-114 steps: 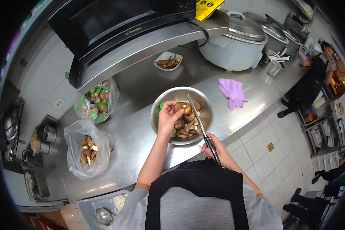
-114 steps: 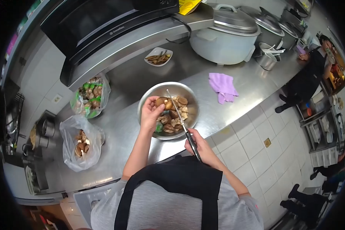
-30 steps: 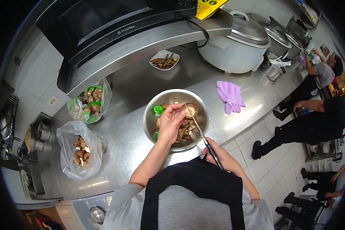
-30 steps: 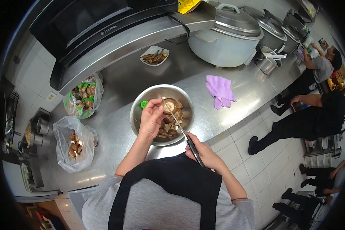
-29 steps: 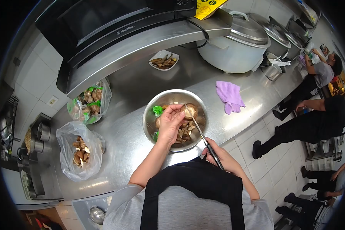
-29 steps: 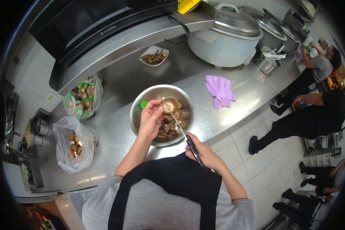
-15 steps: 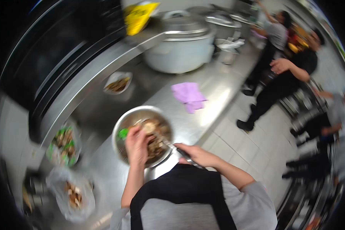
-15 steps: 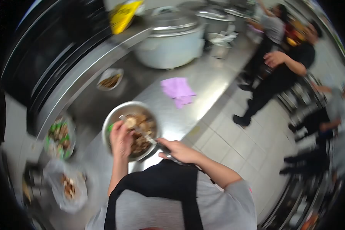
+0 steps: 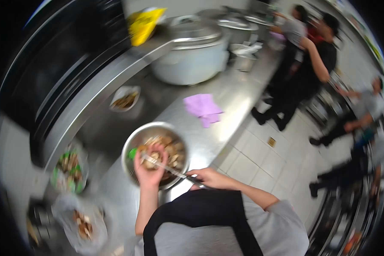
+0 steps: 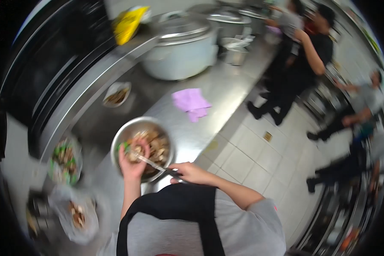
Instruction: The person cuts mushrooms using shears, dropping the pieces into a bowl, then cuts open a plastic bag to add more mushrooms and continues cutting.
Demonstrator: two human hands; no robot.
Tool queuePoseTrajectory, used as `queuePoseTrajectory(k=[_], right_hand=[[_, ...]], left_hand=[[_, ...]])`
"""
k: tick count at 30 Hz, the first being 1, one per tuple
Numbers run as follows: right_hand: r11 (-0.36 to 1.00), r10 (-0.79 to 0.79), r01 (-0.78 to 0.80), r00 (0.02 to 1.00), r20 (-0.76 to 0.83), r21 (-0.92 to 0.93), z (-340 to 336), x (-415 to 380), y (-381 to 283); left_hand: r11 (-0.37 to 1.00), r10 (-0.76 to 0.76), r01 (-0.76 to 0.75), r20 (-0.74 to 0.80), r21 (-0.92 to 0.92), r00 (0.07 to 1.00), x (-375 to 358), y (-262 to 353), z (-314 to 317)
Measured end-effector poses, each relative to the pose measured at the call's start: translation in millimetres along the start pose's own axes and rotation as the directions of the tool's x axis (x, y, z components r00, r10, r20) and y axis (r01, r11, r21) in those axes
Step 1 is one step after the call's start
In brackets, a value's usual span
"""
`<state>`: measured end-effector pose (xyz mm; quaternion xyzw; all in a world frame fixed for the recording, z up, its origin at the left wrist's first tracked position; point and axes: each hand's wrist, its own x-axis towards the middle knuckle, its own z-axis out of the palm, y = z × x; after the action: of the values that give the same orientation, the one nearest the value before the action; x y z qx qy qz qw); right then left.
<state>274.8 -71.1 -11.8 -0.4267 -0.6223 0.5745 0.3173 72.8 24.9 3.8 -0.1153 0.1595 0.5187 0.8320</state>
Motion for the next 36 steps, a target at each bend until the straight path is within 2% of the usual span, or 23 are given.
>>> queuePoseTrajectory(k=[2, 3, 4, 5, 6, 7, 8, 9, 10, 11, 13, 14, 16, 19, 20, 21, 23, 25, 26, 29, 32, 34, 36], right_hand=[[0.955, 0.196, -0.215, 0.974, 0.109, 0.204, -6.0, -6.9, -16.7], [0.988, 0.120, -0.125, 0.991, 0.056, 0.092, -8.3, -10.0, -14.5], [0.964, 0.169, -0.181, 0.983, 0.074, 0.193, -10.2, -11.4, -44.4], [0.978, 0.105, -0.104, 0.994, 0.006, 0.180, -6.0, -12.7, -41.0], [0.903, 0.323, -0.292, 0.945, -0.049, 0.316, -4.5, -8.6, -42.8], [0.965, 0.163, -0.135, 0.980, -0.114, 0.224, -0.1, -14.0, -35.0], [0.976, 0.149, -0.133, 0.985, -0.082, 0.175, -2.7, -10.4, -36.2], [0.983, 0.100, -0.093, 0.994, -0.035, 0.159, -6.2, -7.2, -31.3], [0.988, 0.051, -0.048, 0.999, -0.012, 0.144, -10.9, -5.2, -27.9], [0.986, 0.057, -0.054, 0.998, -0.012, 0.156, -17.9, -1.1, -26.0], [0.971, 0.099, -0.099, 0.995, 0.012, 0.216, -27.2, -1.5, -20.5], [0.977, 0.086, -0.091, 0.996, 0.032, 0.193, -32.6, 0.3, -19.4], [0.974, 0.074, -0.078, 0.997, 0.027, 0.213, -35.6, 3.2, -23.0], [0.986, 0.091, -0.088, 0.996, -0.018, 0.143, -37.2, 6.1, -28.3], [0.986, 0.095, -0.087, 0.994, -0.045, 0.143, -37.1, 6.0, -27.2], [0.975, 0.079, -0.071, 0.996, -0.029, 0.209, -36.8, 6.2, -23.1], [0.958, 0.046, -0.044, 0.999, -0.001, 0.285, -35.3, 6.9, -15.0], [0.966, 0.105, -0.100, 0.994, -0.008, 0.238, -32.7, 5.5, -5.5], [0.964, 0.141, -0.134, 0.990, -0.016, 0.232, -32.7, 4.1, -2.4], [0.984, 0.166, -0.163, 0.986, -0.031, 0.075, -30.2, -2.8, -9.0], [0.984, 0.175, -0.175, 0.984, -0.013, -0.035, -28.3, -9.4, -13.7], [0.977, -0.019, 0.006, 0.998, -0.060, -0.214, -25.5, -13.3, 3.0], [0.983, 0.032, -0.042, 0.998, -0.054, -0.180, -24.1, -13.5, 1.8]], left_hand=[[1.000, -0.018, 0.019, 0.038, -0.016, 0.999, -7.4, 4.4, -2.6], [0.998, -0.014, 0.016, 0.021, -0.062, 1.000, -12.5, 10.6, -3.9], [0.994, -0.002, 0.003, 0.007, -0.106, 1.000, -21.6, 21.5, -5.6], [0.990, 0.129, -0.124, 0.072, -0.067, 0.989, -32.7, 35.8, -7.7], [0.971, 0.240, -0.240, 0.127, -0.017, 0.962, -48.6, 53.8, -9.9], [0.867, 0.458, -0.481, 0.168, 0.134, 0.873, -70.4, 76.2, -12.8], [0.696, 0.612, -0.658, 0.240, 0.289, 0.753, -87.5, 98.3, -13.2], [0.393, 0.807, -0.807, 0.257, 0.441, 0.533, -107.6, 122.6, -16.8], [0.060, 0.901, -0.824, 0.324, 0.564, 0.287, -129.1, 144.5, -20.6], [-0.183, 0.946, -0.744, 0.322, 0.642, 0.045, -148.9, 156.5, -12.9], [-0.587, 0.810, -0.457, 0.486, 0.669, -0.330, -185.6, 224.0, -61.2], [-0.661, 0.676, 0.061, 0.629, 0.748, -0.383, -202.9, 232.0, -63.9], [-0.333, 0.755, 0.651, 0.606, 0.682, -0.249, -219.5, 267.5, -108.2], [-0.549, 0.590, 0.580, 0.771, 0.602, -0.242, -200.1, 225.9, -91.4], [-0.646, 0.691, 0.297, 0.704, 0.703, -0.164, -179.3, 208.8, -80.3], [-0.642, 0.766, -0.006, 0.641, 0.767, -0.049, -156.8, 182.1, -68.6], [-0.570, 0.676, -0.175, 0.579, 0.803, 0.455, -111.3, 122.3, -21.8], [-0.731, 0.353, -0.146, 0.552, 0.666, 0.755, -63.1, 94.1, -21.3], [-0.820, 0.231, -0.160, 0.574, 0.549, 0.786, -44.8, 83.5, -21.1], [-0.882, 0.159, -0.122, 0.531, 0.456, 0.832, -10.6, 67.3, -32.0], [-0.891, 0.202, -0.051, 0.494, 0.451, 0.846, -8.1, 56.7, -30.3], [-0.868, 0.196, -0.073, 0.473, 0.491, 0.859, -11.2, 54.9, -22.6], [-0.870, 0.204, -0.078, 0.498, 0.488, 0.843, -10.1, 58.4, -25.0]])
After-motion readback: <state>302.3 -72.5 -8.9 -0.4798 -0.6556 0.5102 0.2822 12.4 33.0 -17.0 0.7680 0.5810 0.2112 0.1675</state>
